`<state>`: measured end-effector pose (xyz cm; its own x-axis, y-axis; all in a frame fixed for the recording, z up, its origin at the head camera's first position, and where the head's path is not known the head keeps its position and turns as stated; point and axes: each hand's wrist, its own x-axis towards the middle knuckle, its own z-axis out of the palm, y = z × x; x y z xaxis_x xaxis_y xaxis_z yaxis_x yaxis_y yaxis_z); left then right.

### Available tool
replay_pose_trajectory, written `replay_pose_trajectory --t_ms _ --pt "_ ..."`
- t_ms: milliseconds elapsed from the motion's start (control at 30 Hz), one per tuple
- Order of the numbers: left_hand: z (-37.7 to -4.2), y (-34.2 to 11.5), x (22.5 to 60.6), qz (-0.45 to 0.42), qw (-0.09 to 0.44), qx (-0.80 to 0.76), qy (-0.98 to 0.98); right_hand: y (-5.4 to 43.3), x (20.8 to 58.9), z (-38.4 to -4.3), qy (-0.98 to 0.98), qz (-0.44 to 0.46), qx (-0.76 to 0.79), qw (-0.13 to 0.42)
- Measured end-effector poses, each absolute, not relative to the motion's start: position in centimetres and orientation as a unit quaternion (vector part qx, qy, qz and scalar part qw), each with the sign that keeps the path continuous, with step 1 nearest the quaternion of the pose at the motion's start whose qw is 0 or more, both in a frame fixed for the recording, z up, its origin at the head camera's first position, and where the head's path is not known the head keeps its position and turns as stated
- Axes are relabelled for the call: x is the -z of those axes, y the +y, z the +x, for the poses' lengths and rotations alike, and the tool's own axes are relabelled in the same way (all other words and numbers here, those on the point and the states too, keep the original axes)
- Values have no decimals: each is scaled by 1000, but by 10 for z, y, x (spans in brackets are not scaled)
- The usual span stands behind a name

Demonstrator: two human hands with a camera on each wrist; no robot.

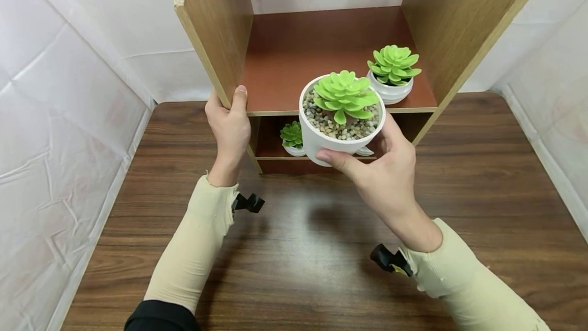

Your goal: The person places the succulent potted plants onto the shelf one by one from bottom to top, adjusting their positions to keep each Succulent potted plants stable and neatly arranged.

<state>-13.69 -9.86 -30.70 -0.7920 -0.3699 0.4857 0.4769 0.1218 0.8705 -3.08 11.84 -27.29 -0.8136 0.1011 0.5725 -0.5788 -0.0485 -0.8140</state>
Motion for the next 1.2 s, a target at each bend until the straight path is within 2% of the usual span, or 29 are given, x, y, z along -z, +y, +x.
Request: replay_pose_trajectory --t_ms 1200 --pt "-136 -99 307 -41 329 655 -680 105 253 -52 -640 189 -704 246"
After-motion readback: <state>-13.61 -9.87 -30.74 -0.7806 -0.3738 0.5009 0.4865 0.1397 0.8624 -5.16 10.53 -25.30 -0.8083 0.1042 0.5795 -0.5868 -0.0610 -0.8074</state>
